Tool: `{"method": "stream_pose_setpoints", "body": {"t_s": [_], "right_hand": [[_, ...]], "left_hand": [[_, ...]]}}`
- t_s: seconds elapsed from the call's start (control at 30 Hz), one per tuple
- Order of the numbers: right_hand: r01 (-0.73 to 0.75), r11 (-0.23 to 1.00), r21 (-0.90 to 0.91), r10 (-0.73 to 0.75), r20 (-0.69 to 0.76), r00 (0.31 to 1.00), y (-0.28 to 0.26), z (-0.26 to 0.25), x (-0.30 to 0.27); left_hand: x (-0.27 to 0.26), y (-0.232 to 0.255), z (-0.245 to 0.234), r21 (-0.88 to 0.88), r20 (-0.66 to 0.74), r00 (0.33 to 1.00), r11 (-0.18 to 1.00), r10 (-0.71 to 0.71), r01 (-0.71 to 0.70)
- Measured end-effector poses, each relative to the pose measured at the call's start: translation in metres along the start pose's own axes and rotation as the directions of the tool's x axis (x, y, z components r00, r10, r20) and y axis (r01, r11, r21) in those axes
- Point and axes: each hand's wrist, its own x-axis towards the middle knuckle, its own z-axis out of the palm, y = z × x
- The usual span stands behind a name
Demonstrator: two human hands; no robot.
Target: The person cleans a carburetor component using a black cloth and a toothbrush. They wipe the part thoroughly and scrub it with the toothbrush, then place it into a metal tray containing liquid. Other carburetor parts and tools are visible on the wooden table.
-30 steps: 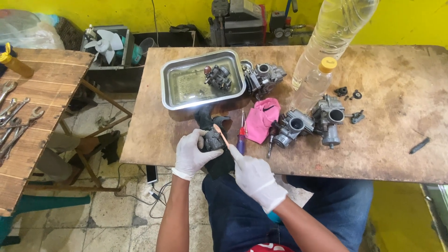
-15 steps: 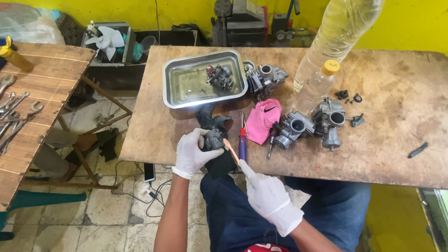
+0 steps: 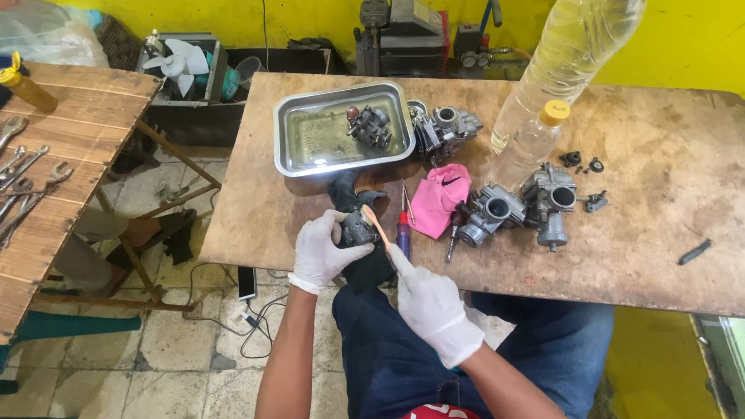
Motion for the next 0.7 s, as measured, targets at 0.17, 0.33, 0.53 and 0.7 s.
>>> {"method": "stream_pose_setpoints", "body": {"t_s": [0.17, 0.33, 0.53, 0.7], "right_hand": [[0.065, 0.996, -0.067, -0.075, -0.160, 0.984, -0.004, -0.013, 0.007], [0.054, 0.947, -0.317, -0.086, -0.086, 0.993, -0.010, 0.001, -0.028], [0.018, 0.919, -0.393, -0.071, -0.120, 0.990, -0.002, 0.010, -0.047], [0.024, 0.939, -0.343, -0.055, -0.083, 0.995, 0.002, 0.004, -0.049]], "left_hand": [[-0.002, -0.011, 0.013, -0.084, -0.101, 0.994, 0.996, -0.028, 0.019], [-0.001, -0.003, 0.003, -0.005, -0.012, 1.000, 1.000, 0.000, 0.000], [0.000, -0.003, 0.003, 0.008, 0.013, 1.000, 1.000, -0.020, 0.020], [0.001, 0.000, 0.001, -0.012, 0.006, 0.999, 0.999, -0.034, 0.034]]}}
